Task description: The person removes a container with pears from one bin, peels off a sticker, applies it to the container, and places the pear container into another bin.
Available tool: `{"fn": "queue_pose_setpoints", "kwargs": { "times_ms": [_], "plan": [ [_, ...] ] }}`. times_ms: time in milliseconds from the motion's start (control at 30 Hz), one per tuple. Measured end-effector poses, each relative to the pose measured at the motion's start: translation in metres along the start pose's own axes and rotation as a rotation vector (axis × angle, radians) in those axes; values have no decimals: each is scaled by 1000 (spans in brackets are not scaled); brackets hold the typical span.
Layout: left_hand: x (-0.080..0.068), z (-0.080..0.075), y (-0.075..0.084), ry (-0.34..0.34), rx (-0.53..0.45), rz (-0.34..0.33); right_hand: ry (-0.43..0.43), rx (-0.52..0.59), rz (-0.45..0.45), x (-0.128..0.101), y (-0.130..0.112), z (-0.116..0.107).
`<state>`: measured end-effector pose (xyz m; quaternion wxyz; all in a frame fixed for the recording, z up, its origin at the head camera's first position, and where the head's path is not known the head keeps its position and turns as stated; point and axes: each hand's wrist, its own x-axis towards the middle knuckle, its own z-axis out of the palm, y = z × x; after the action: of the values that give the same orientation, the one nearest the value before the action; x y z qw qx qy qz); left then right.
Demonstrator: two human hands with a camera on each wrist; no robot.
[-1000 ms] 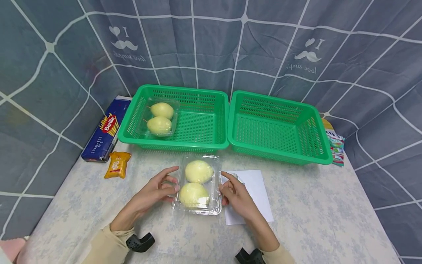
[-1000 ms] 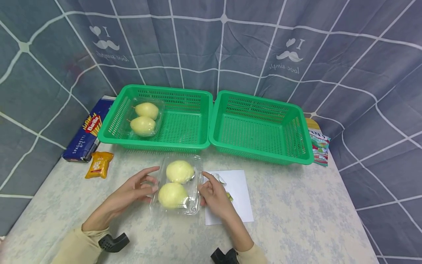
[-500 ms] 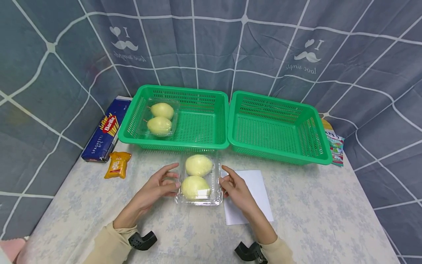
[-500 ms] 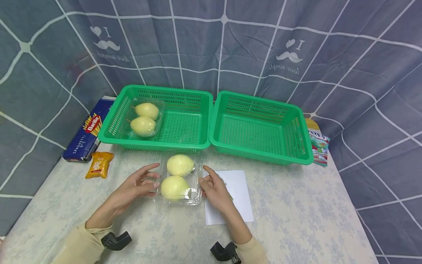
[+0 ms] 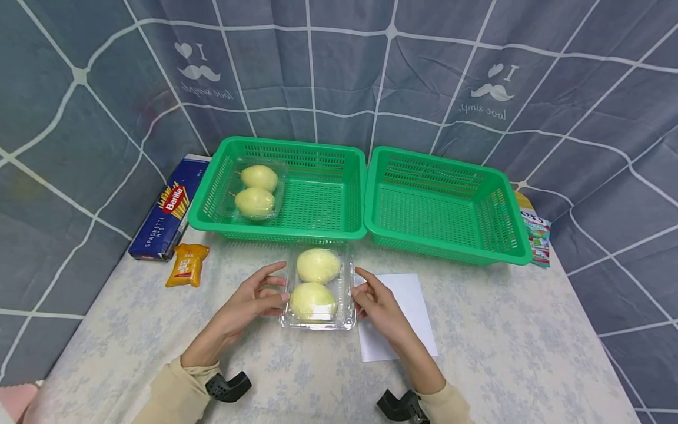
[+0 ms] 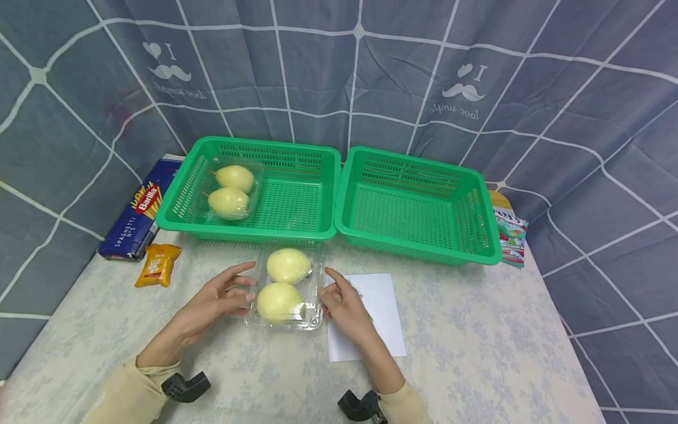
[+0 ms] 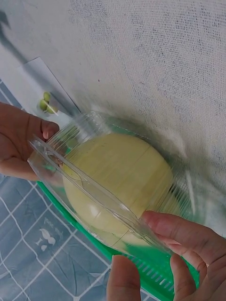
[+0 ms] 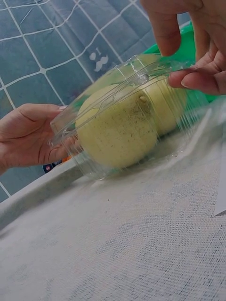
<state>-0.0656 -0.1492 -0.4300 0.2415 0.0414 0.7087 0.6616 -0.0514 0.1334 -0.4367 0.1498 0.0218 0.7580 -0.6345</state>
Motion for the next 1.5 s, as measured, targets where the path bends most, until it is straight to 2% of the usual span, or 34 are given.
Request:
{"fn": "queue_pose_setpoints", "kwargs": {
  "times_ms": [300, 467, 700, 867, 967, 1500],
  "plan": [
    [0, 0, -1, -2, -12, 7, -24, -46, -30, -6, -1, -4],
    [0, 0, -1, 3, -17, 0, 4, -79, -5, -10, -3, -13],
    [1, 1, 0, 11, -20, -14, 144, -138, -13, -11, -3, -32],
    [2, 1, 0, 9, -22, -16, 284, -288, -52, -9, 2, -40],
    [2, 1, -1, 8, -23, -19, 321, -362, -70, -8, 7, -42],
    [3, 1, -3, 5, -32, -6, 251, -510, -77, -7, 15, -38]
  ]
}}
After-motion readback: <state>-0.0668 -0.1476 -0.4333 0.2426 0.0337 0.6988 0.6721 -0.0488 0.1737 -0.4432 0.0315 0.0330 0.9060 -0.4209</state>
